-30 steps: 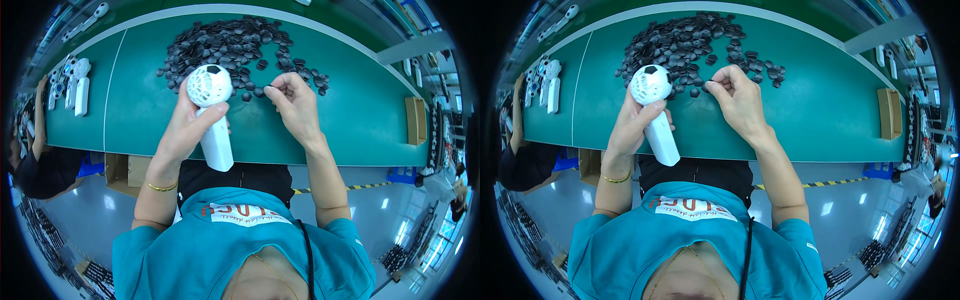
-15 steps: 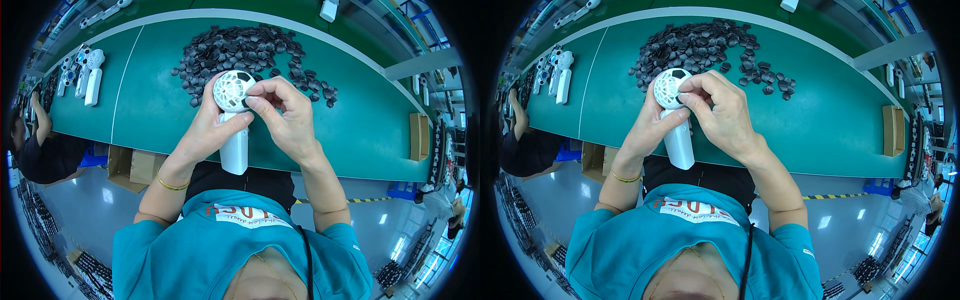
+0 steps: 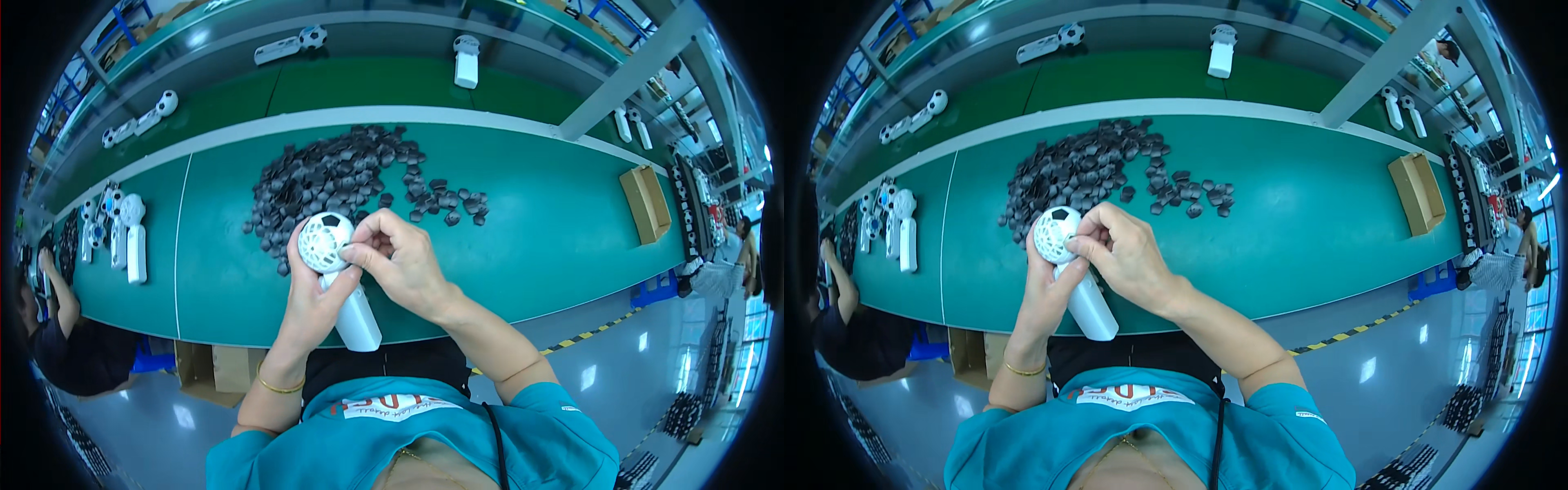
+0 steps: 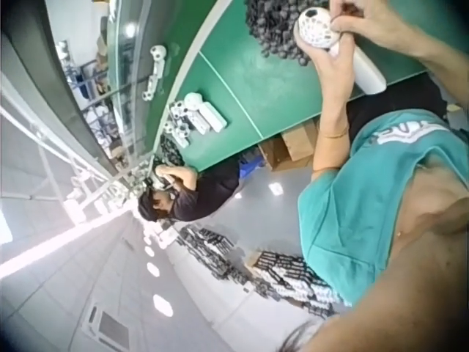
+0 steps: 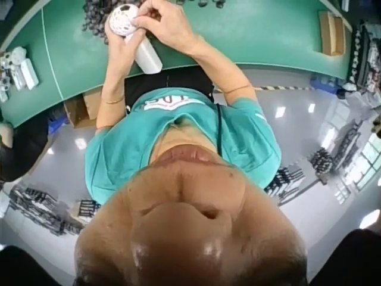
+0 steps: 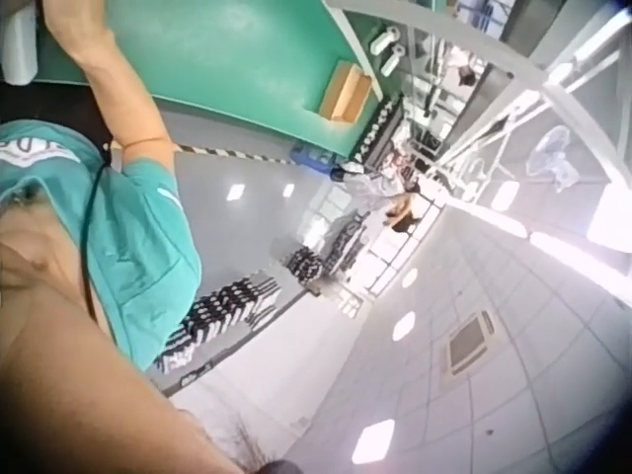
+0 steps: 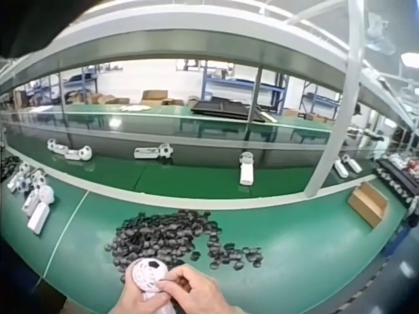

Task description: Assemble a toy ball by inserting black components into a white sphere cage.

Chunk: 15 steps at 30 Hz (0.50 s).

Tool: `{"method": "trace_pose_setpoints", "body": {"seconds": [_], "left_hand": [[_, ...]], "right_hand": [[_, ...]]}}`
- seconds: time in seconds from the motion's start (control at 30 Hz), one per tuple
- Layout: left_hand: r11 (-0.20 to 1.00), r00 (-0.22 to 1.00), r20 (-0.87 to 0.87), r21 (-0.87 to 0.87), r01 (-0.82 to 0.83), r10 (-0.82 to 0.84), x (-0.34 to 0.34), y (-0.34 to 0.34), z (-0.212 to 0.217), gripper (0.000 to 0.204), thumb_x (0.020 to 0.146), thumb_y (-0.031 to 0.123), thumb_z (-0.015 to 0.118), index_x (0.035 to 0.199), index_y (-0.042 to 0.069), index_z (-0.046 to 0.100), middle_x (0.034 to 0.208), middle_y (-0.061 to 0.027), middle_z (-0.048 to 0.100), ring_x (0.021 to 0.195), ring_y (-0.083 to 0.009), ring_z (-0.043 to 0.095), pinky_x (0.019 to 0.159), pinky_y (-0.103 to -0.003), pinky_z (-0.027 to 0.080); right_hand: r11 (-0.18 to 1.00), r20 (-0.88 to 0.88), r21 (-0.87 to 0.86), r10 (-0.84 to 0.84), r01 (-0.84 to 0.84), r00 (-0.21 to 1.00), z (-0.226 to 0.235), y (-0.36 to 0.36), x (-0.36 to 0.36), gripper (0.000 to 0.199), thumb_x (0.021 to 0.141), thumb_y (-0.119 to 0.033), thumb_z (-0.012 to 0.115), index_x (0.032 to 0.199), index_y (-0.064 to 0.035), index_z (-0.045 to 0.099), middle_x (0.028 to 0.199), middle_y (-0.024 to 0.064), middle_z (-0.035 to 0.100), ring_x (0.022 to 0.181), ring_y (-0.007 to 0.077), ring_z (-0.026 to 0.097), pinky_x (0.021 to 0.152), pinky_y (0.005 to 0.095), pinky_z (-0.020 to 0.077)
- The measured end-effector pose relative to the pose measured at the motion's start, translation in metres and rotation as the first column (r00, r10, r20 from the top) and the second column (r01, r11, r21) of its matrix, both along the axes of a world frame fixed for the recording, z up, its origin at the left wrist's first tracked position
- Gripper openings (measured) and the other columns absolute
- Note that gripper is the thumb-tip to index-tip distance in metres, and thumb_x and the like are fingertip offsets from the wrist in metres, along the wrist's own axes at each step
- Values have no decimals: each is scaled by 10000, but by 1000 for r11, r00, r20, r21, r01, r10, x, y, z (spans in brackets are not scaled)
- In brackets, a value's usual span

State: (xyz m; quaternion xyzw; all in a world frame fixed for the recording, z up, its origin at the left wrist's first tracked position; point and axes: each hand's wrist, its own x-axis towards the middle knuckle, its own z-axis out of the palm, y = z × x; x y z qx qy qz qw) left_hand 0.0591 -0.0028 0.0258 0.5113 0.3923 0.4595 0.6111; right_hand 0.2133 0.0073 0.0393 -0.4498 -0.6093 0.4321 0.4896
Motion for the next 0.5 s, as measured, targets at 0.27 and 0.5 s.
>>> {"method": "trace_pose_setpoints", "body": {"seconds": [0.27,0.5], "left_hand": [[1000,1000,-6,-10,-18,18,4,8,12,730,850,19,596,1397,5,112,1215,-133,457,1086,-169,514,875,-310,471],[980,987,-145,181,87,-61,4,28,28,724,856,22,585,1396,0,104,1214,-137,456,1073,-186,528,882,-312,470]], "right_hand": [[986,-11,-152,71,-72,997,5,18,10,240,830,-53,696,987,-19,517,951,71,607,874,114,604,721,257,510],[957,-300,-122,216,-262,929,19,31,16,481,866,-124,676,1264,9,440,1216,150,555,1150,198,535,951,338,454]]}}
